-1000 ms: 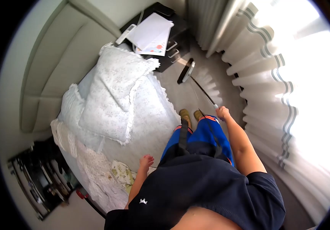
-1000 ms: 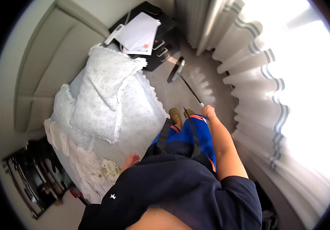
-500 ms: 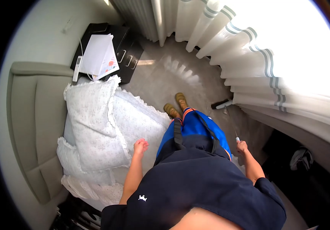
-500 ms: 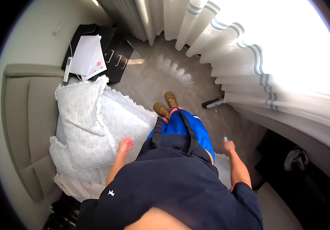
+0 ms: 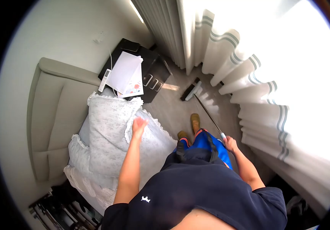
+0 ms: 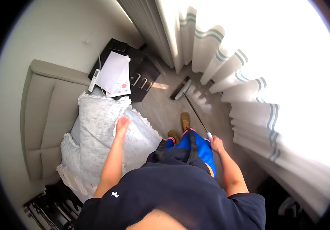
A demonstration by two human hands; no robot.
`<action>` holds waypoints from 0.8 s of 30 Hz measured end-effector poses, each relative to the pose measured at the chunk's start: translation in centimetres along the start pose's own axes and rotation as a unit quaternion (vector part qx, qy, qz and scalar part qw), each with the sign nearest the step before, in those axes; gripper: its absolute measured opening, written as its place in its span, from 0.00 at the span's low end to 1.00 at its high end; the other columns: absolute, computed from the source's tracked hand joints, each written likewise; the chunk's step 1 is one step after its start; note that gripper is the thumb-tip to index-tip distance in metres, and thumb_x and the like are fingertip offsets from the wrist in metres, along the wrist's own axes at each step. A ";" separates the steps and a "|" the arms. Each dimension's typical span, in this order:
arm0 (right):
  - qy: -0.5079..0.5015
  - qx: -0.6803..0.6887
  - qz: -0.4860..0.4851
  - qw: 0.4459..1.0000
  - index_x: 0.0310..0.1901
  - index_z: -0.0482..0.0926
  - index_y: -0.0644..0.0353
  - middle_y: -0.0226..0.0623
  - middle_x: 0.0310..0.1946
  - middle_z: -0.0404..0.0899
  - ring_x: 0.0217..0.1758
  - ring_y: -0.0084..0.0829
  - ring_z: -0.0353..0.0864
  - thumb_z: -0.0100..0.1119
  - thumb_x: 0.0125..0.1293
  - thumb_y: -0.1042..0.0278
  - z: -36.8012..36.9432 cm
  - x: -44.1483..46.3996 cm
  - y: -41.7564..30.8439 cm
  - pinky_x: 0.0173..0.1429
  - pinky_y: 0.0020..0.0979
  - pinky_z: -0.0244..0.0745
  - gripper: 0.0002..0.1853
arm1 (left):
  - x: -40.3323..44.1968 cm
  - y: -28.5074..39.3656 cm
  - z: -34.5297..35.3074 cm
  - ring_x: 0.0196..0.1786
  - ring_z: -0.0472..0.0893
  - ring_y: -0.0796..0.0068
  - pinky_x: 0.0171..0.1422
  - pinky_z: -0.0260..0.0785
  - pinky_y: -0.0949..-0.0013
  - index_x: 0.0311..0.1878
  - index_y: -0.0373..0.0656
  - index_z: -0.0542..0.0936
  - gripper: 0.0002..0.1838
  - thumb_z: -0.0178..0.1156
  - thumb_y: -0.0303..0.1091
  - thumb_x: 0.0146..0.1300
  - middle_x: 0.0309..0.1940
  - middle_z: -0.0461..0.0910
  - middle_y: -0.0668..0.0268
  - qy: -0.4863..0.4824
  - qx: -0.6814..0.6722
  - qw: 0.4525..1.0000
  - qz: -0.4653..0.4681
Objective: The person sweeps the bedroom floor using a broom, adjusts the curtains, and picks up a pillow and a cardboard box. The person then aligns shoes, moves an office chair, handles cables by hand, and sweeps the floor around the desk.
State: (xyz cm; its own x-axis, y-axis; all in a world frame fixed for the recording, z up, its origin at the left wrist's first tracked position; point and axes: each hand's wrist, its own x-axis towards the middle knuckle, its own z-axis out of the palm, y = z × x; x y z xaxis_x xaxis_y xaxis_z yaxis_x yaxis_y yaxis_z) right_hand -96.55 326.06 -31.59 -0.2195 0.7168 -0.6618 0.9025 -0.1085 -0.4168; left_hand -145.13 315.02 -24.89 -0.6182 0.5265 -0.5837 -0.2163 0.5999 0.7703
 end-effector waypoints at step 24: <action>-0.030 -0.321 0.082 0.943 0.42 0.67 0.56 0.48 0.28 0.77 0.33 0.45 0.78 0.45 0.61 0.53 -11.3 13.2 -27.8 0.35 0.42 0.73 0.16 | 44.4 57.2 8.4 0.61 0.61 0.59 0.61 0.57 0.60 0.65 0.39 0.40 0.60 0.71 0.47 0.36 0.60 0.56 0.51 -0.225 0.251 0.849 0.407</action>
State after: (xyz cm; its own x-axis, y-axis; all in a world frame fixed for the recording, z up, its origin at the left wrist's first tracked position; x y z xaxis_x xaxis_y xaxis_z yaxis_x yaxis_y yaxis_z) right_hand -120.38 346.31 -21.66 -0.0609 0.6847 -0.7263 0.9601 0.2392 0.1450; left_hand -178.59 377.72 -8.87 -0.0333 0.9988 -0.0361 0.5633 0.0486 0.8248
